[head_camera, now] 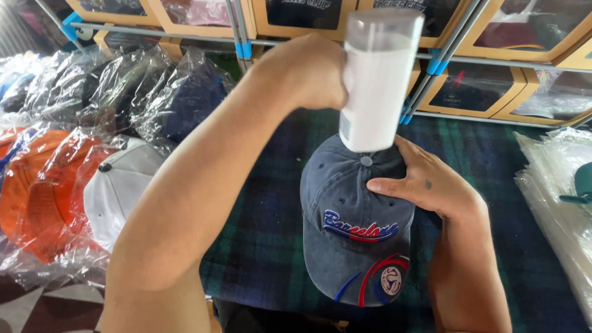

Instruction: Cleaning and reshaping a blue baseball cap using a wooden brush and a handheld hair dryer.

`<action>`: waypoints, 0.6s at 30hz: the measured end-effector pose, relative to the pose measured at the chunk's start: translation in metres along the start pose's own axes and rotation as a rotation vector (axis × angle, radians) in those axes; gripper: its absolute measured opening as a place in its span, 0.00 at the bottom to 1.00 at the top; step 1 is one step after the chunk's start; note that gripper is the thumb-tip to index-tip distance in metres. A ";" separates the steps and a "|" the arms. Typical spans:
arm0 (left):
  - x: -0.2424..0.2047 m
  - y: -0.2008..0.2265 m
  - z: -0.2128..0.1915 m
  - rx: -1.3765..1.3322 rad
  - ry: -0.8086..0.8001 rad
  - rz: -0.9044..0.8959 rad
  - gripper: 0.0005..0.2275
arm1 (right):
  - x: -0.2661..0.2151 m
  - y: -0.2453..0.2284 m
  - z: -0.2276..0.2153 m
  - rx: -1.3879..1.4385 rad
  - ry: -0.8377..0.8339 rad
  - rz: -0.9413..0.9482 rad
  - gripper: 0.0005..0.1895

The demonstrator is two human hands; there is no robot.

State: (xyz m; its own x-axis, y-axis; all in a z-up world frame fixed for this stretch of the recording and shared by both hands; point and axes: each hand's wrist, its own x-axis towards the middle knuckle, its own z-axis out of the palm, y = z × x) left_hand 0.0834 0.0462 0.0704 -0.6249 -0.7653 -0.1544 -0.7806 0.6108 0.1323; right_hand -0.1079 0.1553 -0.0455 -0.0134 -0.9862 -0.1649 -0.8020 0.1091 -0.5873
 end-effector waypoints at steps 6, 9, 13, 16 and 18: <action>0.020 -0.102 0.049 -0.448 0.006 -0.202 0.16 | 0.010 0.030 0.006 -0.077 0.052 -0.015 0.64; 0.000 -0.128 0.087 -0.710 -0.024 -0.289 0.19 | 0.004 0.023 0.006 -0.061 0.063 -0.103 0.68; -0.011 -0.154 0.162 -0.974 -0.076 -0.368 0.22 | 0.006 0.024 0.012 0.006 0.033 -0.269 0.58; -0.023 -0.159 0.195 -1.116 -0.084 -0.400 0.22 | 0.007 0.027 0.014 0.070 0.087 -0.379 0.49; -0.032 -0.158 0.198 -1.167 -0.056 -0.457 0.21 | 0.008 0.027 0.014 0.046 0.090 -0.434 0.48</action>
State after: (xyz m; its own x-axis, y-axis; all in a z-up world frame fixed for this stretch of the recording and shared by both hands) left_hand 0.2255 0.0143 -0.1395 -0.3214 -0.8320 -0.4522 -0.4720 -0.2732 0.8382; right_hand -0.1213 0.1524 -0.0732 0.2648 -0.9487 0.1728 -0.7174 -0.3135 -0.6221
